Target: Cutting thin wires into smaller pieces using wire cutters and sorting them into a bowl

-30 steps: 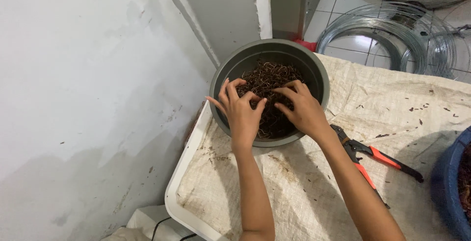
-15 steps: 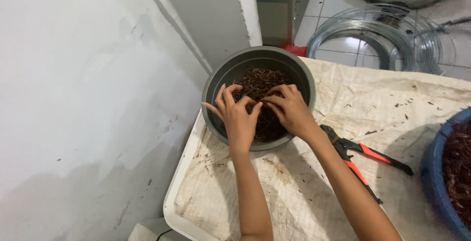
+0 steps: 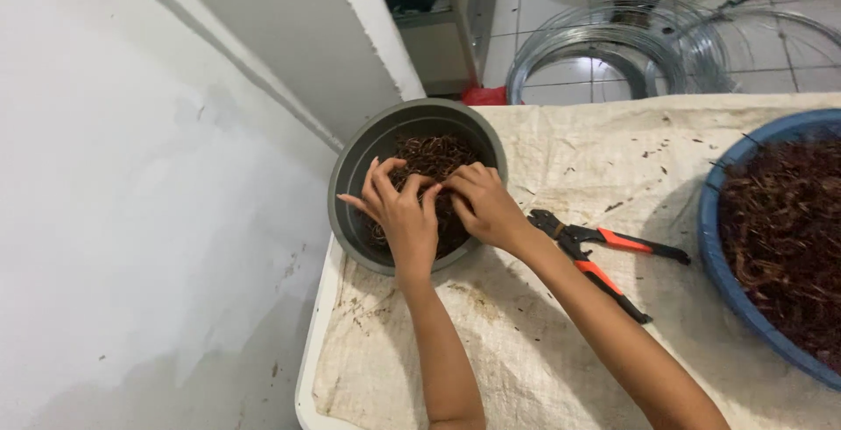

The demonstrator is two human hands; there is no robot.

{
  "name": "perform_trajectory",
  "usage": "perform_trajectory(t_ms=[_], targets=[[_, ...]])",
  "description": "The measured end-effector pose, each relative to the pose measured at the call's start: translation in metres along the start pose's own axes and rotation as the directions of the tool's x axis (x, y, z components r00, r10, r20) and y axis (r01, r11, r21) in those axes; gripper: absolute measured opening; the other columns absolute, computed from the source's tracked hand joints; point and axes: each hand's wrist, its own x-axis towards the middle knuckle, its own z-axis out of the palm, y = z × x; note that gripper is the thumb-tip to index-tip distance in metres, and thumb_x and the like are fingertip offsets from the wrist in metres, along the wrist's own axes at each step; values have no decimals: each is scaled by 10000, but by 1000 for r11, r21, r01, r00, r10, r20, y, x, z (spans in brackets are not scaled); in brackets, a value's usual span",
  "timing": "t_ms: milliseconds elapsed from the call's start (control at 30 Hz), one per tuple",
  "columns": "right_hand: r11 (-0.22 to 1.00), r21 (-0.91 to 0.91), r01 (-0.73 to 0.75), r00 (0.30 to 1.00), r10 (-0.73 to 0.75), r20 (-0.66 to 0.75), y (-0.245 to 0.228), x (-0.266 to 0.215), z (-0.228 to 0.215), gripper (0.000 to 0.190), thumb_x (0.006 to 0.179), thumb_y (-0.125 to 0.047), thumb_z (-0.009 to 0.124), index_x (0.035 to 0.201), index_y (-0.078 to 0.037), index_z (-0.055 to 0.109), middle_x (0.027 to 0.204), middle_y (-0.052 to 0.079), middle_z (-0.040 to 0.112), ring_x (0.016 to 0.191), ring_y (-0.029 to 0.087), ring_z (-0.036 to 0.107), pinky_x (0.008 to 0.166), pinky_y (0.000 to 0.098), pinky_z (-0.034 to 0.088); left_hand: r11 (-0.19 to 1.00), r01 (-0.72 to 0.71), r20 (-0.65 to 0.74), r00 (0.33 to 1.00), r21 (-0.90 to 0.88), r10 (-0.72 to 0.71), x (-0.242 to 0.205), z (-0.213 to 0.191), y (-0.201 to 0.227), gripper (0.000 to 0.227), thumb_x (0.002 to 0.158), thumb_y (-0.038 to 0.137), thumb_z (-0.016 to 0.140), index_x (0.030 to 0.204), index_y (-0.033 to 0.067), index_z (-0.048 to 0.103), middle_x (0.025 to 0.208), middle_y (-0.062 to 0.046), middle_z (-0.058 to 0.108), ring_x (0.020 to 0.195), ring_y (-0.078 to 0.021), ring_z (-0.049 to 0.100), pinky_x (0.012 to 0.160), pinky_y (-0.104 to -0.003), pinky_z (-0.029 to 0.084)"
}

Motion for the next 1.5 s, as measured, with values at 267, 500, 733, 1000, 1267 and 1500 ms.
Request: perform_trajectory(t_ms=[267,500,733,1000,1267,1500], targets=[[983,-182,-38,999,31,-42,1,-38,-71,48,909,-145,653,937,-107,658,980,52,577,938,271,547,816,405,439,975,-136,50,988,-178,147,-1,9,54,159,845,249,778,862,116,692,1262,-88,494,1409,-396,295,1119,-767,-78],[939,42,-342,939,340,45,6,-86,-127,145,901,-195,656,931,-55,681,845,151,648,815,336,652,754,448,499,934,-202,215,938,-293,270,-20,45,102,152,841,312,751,798,169,723,1274,-54,501,1415,-332,317,1190,-709,-84],[884,196,-425,905,421,61,28,-100,-145,162,876,-164,673,931,-15,703,851,189,692,780,325,664,748,423,525,878,-321,155,906,-356,394,-30,65,115,186,808,317,776,871,173,676,1272,-29,479,1392,-352,351,1189,-730,17],[616,600,-511,751,660,-38,45,-111,-146,224,912,-41,701,1118,30,755,871,140,714,715,195,620,686,333,546,874,-252,414,803,-416,429,-42,87,111,410,796,290,796,1116,80,648,1290,-104,457,1367,-412,382,1198,-610,240],[222,886,-406,621,779,90,104,-137,-103,283,951,-44,644,1204,81,667,871,129,680,700,160,623,607,263,517,884,-271,347,844,-381,409,-44,103,111,310,775,219,815,1020,105,663,1263,-79,479,1354,-387,420,1197,-577,277],[79,920,-384,560,812,164,82,-130,-105,276,947,-37,649,1190,93,650,915,143,694,761,177,658,655,269,547,877,-309,254,874,-367,414,-49,119,107,138,863,241,735,924,123,699,1232,-34,528,1355,-336,436,1205,-551,262]])
